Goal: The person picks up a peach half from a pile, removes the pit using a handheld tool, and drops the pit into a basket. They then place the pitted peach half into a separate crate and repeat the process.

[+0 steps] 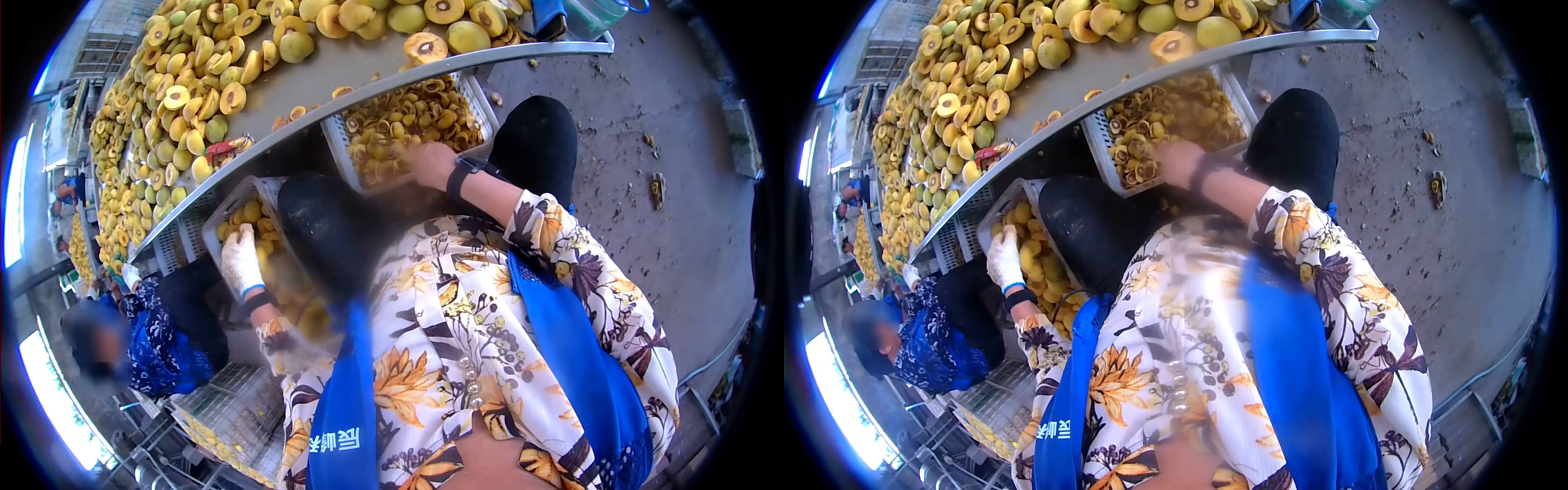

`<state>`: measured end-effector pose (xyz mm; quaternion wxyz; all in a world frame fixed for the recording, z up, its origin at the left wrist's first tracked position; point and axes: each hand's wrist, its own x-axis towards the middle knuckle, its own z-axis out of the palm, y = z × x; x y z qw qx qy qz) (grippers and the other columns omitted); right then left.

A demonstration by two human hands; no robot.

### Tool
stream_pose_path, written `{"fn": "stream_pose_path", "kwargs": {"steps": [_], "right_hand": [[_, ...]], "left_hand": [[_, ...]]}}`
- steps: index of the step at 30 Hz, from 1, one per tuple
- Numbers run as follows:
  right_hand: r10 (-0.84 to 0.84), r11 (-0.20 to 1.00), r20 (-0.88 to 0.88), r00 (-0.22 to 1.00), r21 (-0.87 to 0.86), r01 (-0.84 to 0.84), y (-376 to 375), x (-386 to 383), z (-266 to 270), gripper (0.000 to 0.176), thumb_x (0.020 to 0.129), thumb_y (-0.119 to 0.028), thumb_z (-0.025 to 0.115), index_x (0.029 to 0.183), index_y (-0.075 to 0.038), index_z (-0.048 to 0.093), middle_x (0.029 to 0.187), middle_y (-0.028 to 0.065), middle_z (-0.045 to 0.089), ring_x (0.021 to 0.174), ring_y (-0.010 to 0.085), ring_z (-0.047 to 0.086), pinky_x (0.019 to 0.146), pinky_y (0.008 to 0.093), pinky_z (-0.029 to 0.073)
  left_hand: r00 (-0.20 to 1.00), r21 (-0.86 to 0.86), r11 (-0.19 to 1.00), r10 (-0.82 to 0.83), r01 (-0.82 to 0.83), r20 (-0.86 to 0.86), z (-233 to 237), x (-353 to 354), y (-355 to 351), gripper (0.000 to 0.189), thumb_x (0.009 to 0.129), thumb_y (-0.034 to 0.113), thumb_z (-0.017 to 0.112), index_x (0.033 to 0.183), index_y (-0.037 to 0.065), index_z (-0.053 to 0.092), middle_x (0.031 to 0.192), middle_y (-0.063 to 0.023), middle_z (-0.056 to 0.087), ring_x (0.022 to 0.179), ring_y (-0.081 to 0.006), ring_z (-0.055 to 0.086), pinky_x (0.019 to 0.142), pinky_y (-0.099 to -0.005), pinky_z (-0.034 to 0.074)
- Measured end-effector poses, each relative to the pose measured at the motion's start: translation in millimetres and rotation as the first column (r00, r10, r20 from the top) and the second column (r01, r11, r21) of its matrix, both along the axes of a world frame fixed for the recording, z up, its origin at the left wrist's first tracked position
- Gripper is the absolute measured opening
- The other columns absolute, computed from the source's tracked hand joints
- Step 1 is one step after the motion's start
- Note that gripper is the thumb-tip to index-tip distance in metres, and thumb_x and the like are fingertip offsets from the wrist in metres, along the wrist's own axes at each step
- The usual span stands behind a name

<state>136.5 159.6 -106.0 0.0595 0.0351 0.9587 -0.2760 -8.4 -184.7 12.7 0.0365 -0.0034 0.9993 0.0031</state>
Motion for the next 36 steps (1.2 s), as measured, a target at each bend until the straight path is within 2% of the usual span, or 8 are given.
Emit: {"fn": "stream_pose_path", "kwargs": {"steps": [9, 13, 21, 23, 29, 30, 33, 36], "right_hand": [[-0.308, 0.932, -0.071, 0.949, -0.223, 0.286, 22.1, 17.3, 46.8, 0.024, 0.078, -0.023, 0.057, 0.085, 0.000, 0.053, 0.070, 0.0237, 0.059, 0.068, 0.0404, 0.059, 0.062, 0.0460, 0.047], [-0.512, 0.823, -0.046, 0.858, -0.313, 0.474, 32.6, 47.3, 72.5, 0.025, 0.078, -0.023, 0.060, 0.086, -0.001, 0.052, 0.068, 0.0234, 0.058, 0.066, 0.0411, 0.058, 0.060, 0.0457, 0.047], [-0.744, 0.548, -0.049, 0.667, -0.616, 0.566, 45.0, 52.3, 107.1, 0.038, 0.080, -0.023, 0.065, 0.111, -0.003, 0.053, 0.074, 0.0072, 0.062, 0.065, 0.0130, 0.059, 0.060, 0.0281, 0.048], [-0.748, 0.514, -0.094, 0.658, -0.709, 0.483, 52.8, 45.0, 110.4, 0.047, 0.078, -0.028, 0.067, 0.114, -0.003, 0.052, 0.088, 0.0152, 0.064, 0.081, 0.0238, 0.063, 0.072, 0.0350, 0.049], [-0.479, 0.310, -0.028, 0.878, -0.941, 0.139, 30.4, 34.6, 111.9, 0.033, 0.088, -0.030, 0.059, 0.106, -0.005, 0.051, 0.069, 0.0035, 0.057, 0.050, 0.0081, 0.053, 0.043, 0.0210, 0.041], [-0.440, 0.234, 0.068, 0.895, -0.954, 0.188, 26.3, 38.1, 118.2, 0.031, 0.088, -0.030, 0.059, 0.103, -0.005, 0.051, 0.066, 0.0026, 0.055, 0.046, 0.0079, 0.050, 0.040, 0.0211, 0.038], [-0.533, 0.002, 0.203, 0.822, -0.970, 0.241, 6.5, 38.2, 125.0, 0.024, 0.089, -0.029, 0.057, 0.095, -0.007, 0.048, 0.061, 0.0017, 0.051, 0.036, 0.0067, 0.041, 0.031, 0.0211, 0.030], [-0.633, -0.134, 0.203, 0.747, -0.979, 0.153, -1.0, 22.5, 121.3, 0.023, 0.091, -0.027, 0.053, 0.098, -0.006, 0.046, 0.062, 0.0039, 0.054, 0.037, 0.0076, 0.043, 0.031, 0.0213, 0.031]], "left_hand": [[0.670, 0.206, 0.638, -0.707, 0.742, -0.227, 40.8, 2.0, 302.3, 0.039, 0.080, 0.042, 0.053, 0.104, 0.011, 0.059, 0.093, -0.0172, 0.063, 0.089, -0.0340, 0.060, 0.076, -0.0425, 0.046], [0.644, 0.314, 0.642, -0.757, 0.699, 0.115, -8.4, -10.5, 398.4, 0.053, 0.077, 0.043, 0.055, 0.117, 0.010, 0.052, 0.108, -0.0212, 0.059, 0.101, -0.0379, 0.055, 0.089, -0.0420, 0.044], [0.702, 0.450, 0.582, -0.693, 0.678, -0.162, 24.2, -33.2, 357.2, 0.049, 0.072, 0.033, 0.062, 0.114, 0.008, 0.057, 0.104, -0.0185, 0.062, 0.097, -0.0301, 0.060, 0.085, -0.0367, 0.046], [0.675, 0.491, 0.621, -0.733, 0.611, 0.086, 73.7, -13.4, 329.4, 0.052, 0.074, 0.027, 0.064, 0.121, 0.007, 0.053, 0.109, -0.0165, 0.061, 0.098, -0.0250, 0.060, 0.087, -0.0342, 0.046], [0.524, 0.755, 0.444, -0.837, 0.482, 0.158, 83.6, 51.0, 256.9, 0.049, 0.078, 0.022, 0.067, 0.120, 0.002, 0.052, 0.096, -0.0104, 0.065, 0.088, -0.0156, 0.061, 0.077, -0.0261, 0.048], [0.612, 0.882, 0.420, -0.761, 0.215, 0.214, 68.4, 56.0, 246.7, 0.045, 0.082, 0.023, 0.067, 0.118, 0.002, 0.054, 0.096, -0.0072, 0.064, 0.090, -0.0167, 0.061, 0.077, -0.0282, 0.050], [0.762, 0.932, -0.113, -0.614, -0.343, 0.206, 39.0, 84.2, 234.2, 0.044, 0.086, 0.032, 0.061, 0.120, 0.005, 0.052, 0.105, -0.0076, 0.060, 0.093, -0.0181, 0.059, 0.078, -0.0305, 0.050], [0.748, 0.817, -0.362, -0.652, -0.449, 0.123, 7.5, 96.8, 246.6, 0.054, 0.092, 0.047, 0.044, 0.129, 0.008, 0.038, 0.119, -0.0096, 0.051, 0.108, -0.0230, 0.052, 0.085, -0.0370, 0.047]]}}
